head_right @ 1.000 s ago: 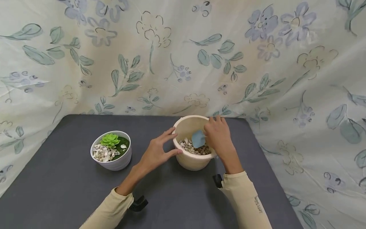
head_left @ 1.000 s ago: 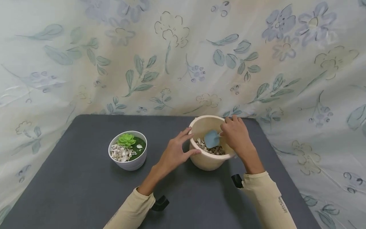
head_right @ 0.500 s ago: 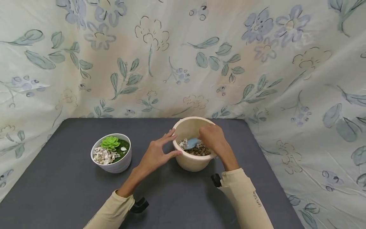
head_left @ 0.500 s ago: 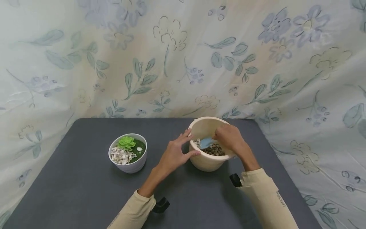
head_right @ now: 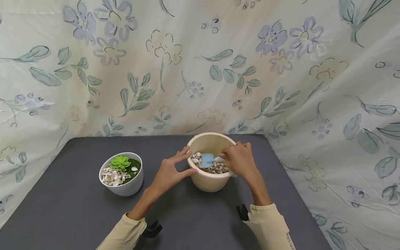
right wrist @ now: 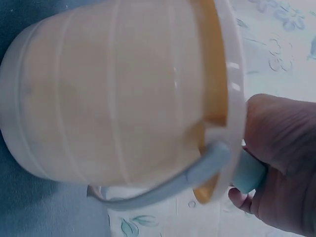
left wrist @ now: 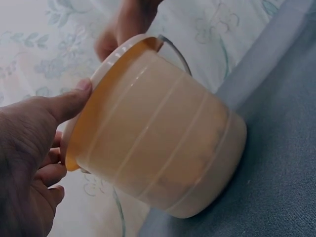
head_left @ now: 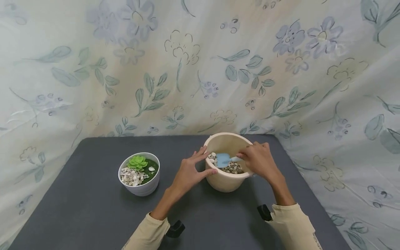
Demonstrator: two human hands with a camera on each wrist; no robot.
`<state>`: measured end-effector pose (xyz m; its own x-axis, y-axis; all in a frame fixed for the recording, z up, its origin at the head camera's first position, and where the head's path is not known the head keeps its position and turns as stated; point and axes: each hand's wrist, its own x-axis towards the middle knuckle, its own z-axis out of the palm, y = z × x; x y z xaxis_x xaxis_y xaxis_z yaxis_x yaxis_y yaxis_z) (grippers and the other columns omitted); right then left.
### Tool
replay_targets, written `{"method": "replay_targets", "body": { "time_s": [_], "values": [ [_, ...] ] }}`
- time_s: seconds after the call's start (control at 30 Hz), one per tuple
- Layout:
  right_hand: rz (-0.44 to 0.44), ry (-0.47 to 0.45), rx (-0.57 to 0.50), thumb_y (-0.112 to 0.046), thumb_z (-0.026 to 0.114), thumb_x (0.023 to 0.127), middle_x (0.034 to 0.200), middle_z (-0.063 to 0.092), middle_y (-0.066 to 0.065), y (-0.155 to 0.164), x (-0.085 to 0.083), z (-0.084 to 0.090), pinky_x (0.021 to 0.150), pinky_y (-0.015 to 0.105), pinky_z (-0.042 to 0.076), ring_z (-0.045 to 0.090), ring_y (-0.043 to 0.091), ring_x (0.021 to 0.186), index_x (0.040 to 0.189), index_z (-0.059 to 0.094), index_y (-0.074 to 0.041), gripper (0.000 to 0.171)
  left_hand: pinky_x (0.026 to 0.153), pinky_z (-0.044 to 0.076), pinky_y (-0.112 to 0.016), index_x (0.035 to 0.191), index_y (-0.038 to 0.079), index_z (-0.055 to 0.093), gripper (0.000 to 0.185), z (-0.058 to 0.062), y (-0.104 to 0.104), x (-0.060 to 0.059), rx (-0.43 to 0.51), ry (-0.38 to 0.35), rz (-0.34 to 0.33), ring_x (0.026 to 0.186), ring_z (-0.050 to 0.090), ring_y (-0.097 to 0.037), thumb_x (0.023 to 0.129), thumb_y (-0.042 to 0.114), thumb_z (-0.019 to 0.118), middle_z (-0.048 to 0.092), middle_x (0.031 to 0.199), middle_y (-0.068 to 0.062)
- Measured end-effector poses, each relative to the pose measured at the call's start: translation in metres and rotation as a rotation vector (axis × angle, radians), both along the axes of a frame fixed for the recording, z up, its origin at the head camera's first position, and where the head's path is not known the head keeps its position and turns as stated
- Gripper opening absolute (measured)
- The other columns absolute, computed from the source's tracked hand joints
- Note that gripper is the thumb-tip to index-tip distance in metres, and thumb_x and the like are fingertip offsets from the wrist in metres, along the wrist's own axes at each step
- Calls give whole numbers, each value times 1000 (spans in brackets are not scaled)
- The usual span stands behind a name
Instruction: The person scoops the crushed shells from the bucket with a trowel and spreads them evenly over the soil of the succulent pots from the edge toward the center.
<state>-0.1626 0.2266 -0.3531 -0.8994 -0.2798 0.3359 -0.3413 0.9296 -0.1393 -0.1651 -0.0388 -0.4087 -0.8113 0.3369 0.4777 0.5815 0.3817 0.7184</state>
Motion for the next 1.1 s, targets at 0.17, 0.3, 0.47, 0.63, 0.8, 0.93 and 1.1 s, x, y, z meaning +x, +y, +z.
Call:
{"method": "replay_targets", "body": {
  "time_s": [0.17,0.3,0.47,0.63,0.8,0.93,1.1],
  "values": [
    [-10,57,-32,-22,73,97,88,77,7,5,11,2,73,45,38,54,23,73,102,84,-12,16,121,40,-59,143,10,65,71,-3,-3,1,2,4,2,146,50,-36,80,33,91,54,157,-10],
    [-37,69,-46,-22,75,96,88,76,9,11,18,4,69,43,38,54,25,73,104,84,-9,18,122,41,-55,142,7,66,70,-4,-5,1,12,4,-14,147,50,-32,81,31,91,55,156,-12],
    [-51,75,-99,-21,75,96,85,72,11,14,23,9,70,43,33,52,26,73,104,83,-7,18,122,41,-54,139,4,68,69,-2,-7,0,34,12,-18,147,51,-29,79,29,92,56,155,-13],
    [-50,80,-130,-18,75,97,87,73,13,17,29,12,69,39,34,51,25,72,106,83,-3,19,120,44,-55,141,5,66,70,0,-12,-1,0,7,-15,149,50,-27,81,32,91,54,157,-10],
    [-54,82,-161,-14,74,97,92,76,16,21,37,17,68,36,38,55,26,74,107,82,1,19,119,45,-53,149,6,58,73,5,-17,-2,-102,-22,-62,153,44,-27,88,35,85,46,163,-8],
    [-43,118,-172,-14,76,96,90,77,17,20,41,25,66,34,38,58,27,74,104,82,2,19,121,43,-53,155,7,51,75,12,-20,-1,-140,-19,-93,155,41,-31,91,34,82,40,167,-13],
    [-20,162,-171,-13,77,95,87,77,14,14,49,36,64,31,34,52,21,70,101,83,1,16,122,42,-53,158,7,46,80,19,-25,9,-114,-6,-74,156,40,-33,92,33,82,38,169,-13]
  ]
}}
